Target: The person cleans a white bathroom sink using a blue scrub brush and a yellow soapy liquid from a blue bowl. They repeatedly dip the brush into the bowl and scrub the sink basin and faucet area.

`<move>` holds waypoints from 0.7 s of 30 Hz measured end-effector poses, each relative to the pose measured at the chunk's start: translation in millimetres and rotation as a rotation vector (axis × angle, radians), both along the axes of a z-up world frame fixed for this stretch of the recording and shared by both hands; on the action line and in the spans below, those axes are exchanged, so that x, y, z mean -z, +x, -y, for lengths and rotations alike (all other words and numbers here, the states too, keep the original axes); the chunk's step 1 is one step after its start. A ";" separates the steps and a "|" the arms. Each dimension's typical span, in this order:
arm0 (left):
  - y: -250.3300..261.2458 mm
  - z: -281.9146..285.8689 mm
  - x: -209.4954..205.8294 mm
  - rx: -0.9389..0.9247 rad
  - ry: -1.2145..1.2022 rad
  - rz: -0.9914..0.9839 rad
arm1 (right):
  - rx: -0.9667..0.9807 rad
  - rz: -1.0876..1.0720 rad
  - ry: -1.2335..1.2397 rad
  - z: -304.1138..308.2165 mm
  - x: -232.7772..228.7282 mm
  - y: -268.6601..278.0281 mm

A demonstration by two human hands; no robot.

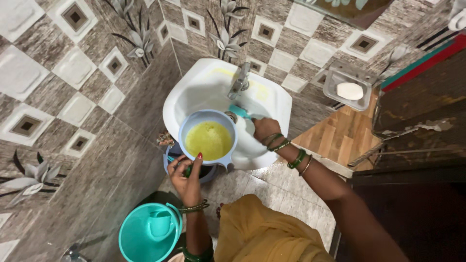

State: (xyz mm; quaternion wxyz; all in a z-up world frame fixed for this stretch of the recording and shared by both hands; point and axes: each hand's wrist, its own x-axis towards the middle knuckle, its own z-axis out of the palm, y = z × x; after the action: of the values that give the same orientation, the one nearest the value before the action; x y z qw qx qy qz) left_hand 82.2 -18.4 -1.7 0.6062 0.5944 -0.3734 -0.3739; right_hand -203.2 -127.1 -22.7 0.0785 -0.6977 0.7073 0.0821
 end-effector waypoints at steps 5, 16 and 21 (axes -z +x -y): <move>4.0 0.2 4.0 -0.025 0.005 -0.084 | -0.050 0.206 0.137 -54.0 -23.7 11.0; -0.6 -13.8 -4.7 -0.063 -0.024 -0.297 | -0.061 0.510 0.079 13.2 44.4 9.2; 2.1 -16.0 -1.8 -0.091 0.007 -0.252 | -0.090 0.695 0.082 35.0 83.3 30.1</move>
State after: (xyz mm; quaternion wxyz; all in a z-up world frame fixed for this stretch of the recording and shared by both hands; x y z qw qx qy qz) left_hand 84.4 -2.4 0.1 0.6627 0.5609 -0.2657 -0.4192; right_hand -173.0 -162.1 -105.9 0.3385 -0.7108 0.6030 -0.1286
